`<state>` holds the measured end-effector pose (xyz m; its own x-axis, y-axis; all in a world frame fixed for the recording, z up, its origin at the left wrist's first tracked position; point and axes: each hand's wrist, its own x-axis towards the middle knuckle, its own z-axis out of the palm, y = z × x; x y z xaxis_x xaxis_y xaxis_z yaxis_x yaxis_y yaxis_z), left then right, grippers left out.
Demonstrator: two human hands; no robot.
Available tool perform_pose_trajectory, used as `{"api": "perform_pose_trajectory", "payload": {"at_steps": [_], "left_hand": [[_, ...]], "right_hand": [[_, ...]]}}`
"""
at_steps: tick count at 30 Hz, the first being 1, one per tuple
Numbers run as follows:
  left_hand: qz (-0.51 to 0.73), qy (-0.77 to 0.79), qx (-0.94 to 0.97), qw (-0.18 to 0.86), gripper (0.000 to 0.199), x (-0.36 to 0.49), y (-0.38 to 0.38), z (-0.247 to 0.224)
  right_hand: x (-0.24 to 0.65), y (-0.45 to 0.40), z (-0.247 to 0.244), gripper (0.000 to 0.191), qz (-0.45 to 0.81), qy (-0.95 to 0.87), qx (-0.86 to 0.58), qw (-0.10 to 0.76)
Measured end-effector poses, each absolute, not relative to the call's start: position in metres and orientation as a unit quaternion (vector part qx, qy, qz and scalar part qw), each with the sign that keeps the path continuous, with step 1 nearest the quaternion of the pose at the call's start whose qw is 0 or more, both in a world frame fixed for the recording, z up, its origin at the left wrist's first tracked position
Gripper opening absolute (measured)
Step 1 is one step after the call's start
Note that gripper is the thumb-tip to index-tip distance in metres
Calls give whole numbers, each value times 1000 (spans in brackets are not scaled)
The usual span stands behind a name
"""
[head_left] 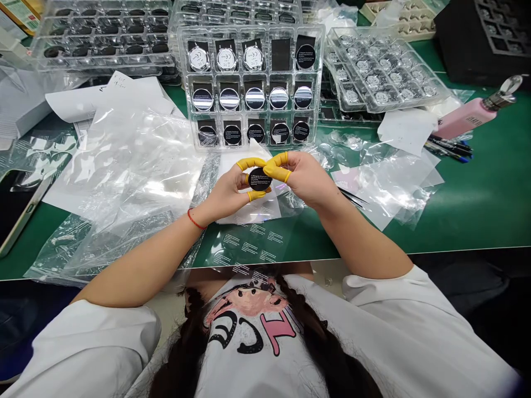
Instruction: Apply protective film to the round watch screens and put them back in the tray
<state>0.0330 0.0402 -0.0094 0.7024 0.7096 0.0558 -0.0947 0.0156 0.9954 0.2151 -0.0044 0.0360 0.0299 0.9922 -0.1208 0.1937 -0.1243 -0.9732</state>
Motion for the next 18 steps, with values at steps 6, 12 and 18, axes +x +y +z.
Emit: {"api": "perform_pose_trajectory", "payload": {"at_steps": [6, 12, 18], "left_hand": [[300, 244, 631, 672, 61, 32, 40, -9], [299, 246, 627, 676, 63, 33, 40, -7], [294, 252, 624, 679, 63, 33, 39, -6]], "right_hand": [[215, -5, 34, 27, 459, -513, -588, 424], [216, -5, 34, 31, 461, -518, -581, 425], [215, -5, 36, 29, 462, -522, -576, 427]]}}
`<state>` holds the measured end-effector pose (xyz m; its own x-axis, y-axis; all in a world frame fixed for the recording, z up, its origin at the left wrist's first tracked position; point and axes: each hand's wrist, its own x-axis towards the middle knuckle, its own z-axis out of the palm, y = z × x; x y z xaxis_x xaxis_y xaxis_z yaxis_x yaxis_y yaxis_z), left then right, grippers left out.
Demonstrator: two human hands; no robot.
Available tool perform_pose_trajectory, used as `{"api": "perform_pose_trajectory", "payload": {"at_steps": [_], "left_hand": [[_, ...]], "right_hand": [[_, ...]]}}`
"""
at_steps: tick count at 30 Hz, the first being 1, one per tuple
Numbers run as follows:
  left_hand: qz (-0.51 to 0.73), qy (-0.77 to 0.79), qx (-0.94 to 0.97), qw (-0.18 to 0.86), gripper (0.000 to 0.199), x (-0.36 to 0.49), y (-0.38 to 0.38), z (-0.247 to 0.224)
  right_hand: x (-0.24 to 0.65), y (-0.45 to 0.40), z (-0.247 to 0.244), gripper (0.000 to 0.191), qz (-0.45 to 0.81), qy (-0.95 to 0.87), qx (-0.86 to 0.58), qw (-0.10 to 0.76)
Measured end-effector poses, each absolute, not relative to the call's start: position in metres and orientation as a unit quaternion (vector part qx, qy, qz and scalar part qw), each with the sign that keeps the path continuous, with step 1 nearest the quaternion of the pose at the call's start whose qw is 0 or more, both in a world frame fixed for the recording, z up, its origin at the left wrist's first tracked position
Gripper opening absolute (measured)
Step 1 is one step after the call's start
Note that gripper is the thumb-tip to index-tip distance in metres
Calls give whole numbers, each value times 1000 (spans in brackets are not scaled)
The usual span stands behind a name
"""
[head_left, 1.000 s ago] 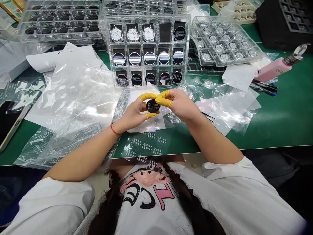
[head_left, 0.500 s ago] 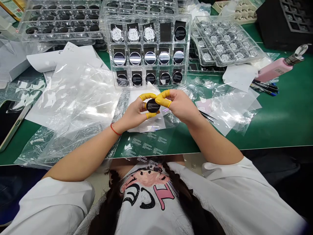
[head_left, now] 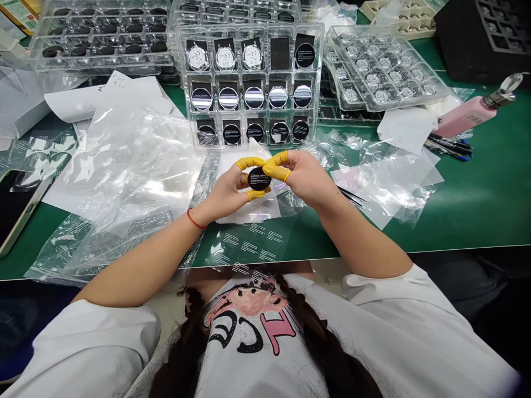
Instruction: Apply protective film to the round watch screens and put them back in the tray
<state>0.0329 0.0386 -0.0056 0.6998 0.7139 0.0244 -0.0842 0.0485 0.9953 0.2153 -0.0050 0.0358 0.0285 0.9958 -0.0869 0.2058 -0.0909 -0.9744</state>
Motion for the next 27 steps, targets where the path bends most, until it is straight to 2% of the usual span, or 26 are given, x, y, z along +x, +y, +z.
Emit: {"api": "perform_pose_trajectory", "payload": {"at_steps": [7, 27], "left_hand": [[289, 249, 622, 684, 62, 33, 39, -4], [290, 233, 616, 694, 64, 33, 41, -6]], "right_hand": [[215, -5, 35, 21, 462, -511, -589, 422], [213, -5, 35, 20, 447, -517, -593, 426]]}}
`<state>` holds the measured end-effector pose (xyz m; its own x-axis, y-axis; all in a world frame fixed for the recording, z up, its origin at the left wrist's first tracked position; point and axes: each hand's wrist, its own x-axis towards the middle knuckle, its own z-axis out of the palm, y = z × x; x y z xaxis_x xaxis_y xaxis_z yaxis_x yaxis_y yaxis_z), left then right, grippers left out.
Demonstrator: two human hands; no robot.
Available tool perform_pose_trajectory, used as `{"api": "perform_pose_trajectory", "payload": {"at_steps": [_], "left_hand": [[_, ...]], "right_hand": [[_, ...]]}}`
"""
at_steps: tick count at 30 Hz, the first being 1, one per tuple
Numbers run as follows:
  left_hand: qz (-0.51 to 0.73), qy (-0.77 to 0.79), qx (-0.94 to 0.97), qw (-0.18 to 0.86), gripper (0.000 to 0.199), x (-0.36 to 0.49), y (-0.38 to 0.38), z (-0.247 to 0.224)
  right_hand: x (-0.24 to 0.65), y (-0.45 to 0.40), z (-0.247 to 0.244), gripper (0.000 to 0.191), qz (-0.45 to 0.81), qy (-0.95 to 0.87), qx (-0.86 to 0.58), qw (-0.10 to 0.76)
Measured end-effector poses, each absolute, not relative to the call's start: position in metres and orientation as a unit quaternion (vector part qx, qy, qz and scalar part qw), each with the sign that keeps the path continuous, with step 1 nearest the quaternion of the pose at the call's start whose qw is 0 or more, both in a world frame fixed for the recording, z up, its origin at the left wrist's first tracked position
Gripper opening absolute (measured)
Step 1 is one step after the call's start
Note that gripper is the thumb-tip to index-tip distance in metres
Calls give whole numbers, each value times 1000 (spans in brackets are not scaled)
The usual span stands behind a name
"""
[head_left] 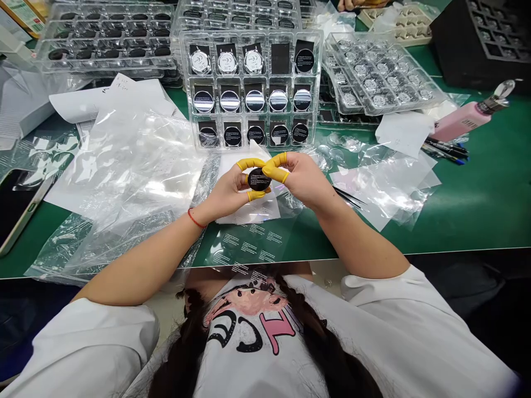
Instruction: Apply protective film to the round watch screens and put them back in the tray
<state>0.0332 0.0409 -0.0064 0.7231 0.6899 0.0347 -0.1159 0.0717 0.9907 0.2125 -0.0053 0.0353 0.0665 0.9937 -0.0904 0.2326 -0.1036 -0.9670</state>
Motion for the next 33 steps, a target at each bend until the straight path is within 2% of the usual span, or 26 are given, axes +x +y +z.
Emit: {"api": "perform_pose_trajectory", "payload": {"at_steps": [5, 9, 11, 15, 18, 21, 24, 27, 29, 33], "left_hand": [[286, 229, 620, 693, 64, 33, 42, -8], [285, 244, 605, 702, 62, 33, 44, -8], [283, 249, 603, 703, 61, 31, 47, -7], [275, 251, 616, 694, 61, 27, 53, -6], [277, 258, 623, 684, 63, 24, 56, -4], [281, 264, 620, 684, 65, 24, 57, -3], [285, 276, 606, 690, 65, 25, 56, -1], [296, 282, 602, 686, 63, 26, 54, 1], [302, 276, 606, 682, 62, 26, 52, 1], [314, 261, 628, 662, 58, 27, 50, -3]], "right_hand": [[213, -5, 38, 19, 424, -541, -597, 413], [231, 1, 43, 11, 283, -611, -630, 387], [245, 6, 39, 12, 201, -639, -669, 322], [264, 18, 17, 28, 134, -665, -727, 110], [267, 22, 5, 25, 121, -659, -740, 57], [265, 23, 8, 13, 126, -646, -748, 90], [254, 17, 21, 2, 133, -636, -722, 239], [232, 4, 30, 11, 107, -657, -636, 391], [216, -5, 28, 15, 78, -706, -573, 409], [197, -10, 14, 21, 11, -762, -551, 341]]}}
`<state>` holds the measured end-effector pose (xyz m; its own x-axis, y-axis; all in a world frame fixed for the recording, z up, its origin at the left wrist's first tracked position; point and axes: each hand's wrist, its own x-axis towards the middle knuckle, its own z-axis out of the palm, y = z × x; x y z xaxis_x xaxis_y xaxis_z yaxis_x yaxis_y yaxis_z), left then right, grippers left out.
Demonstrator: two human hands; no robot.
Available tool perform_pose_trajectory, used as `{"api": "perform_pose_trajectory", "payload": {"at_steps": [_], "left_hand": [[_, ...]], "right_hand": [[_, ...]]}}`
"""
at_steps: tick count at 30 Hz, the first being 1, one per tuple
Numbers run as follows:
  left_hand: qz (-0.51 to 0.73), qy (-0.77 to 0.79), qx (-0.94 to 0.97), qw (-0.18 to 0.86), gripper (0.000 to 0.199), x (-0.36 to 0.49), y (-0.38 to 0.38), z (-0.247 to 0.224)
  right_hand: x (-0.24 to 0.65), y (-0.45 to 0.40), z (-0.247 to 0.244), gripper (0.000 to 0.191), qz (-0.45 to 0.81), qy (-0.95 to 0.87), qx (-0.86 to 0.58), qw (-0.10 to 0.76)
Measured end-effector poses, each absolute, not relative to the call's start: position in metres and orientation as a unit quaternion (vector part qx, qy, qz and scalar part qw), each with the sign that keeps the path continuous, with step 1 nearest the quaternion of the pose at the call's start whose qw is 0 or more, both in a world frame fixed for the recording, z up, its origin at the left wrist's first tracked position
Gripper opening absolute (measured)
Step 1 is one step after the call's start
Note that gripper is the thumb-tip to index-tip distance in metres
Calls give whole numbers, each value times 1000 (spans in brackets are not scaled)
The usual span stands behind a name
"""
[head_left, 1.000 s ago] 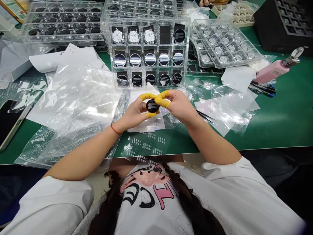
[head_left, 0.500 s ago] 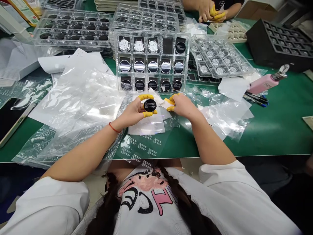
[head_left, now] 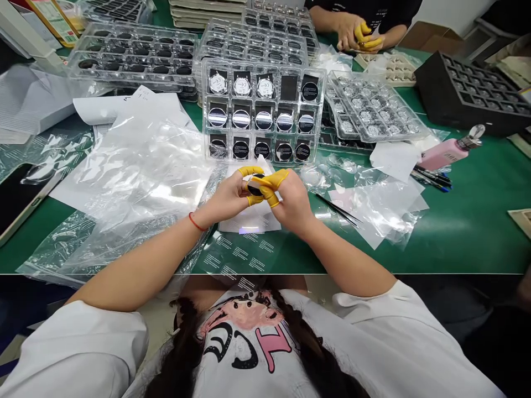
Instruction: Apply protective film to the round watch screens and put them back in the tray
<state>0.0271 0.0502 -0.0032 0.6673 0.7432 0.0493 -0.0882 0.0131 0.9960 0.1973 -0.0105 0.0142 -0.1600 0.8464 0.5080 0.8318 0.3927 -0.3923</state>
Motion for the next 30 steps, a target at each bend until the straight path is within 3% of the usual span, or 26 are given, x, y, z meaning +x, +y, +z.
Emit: {"api": "perform_pose_trajectory", "payload": {"at_steps": [7, 13, 22, 27, 30], "left_hand": [[301, 218, 628, 684, 59, 30, 49, -13], [278, 265, 622, 683, 65, 28, 51, -4], [332, 316, 624, 633, 63, 26, 56, 3], [365, 286, 605, 647, 69, 23, 59, -1], [372, 262, 624, 635, 64, 21, 62, -3]], "right_hand": [[206, 2, 4, 15, -40, -723, -601, 337], [217, 5, 4, 14, -54, -741, -533, 404], [209, -2, 3, 25, -189, -812, -442, 331], [207, -3, -1, 30, -169, -826, -427, 327], [205, -3, 2, 23, -149, -820, -424, 354]]}}
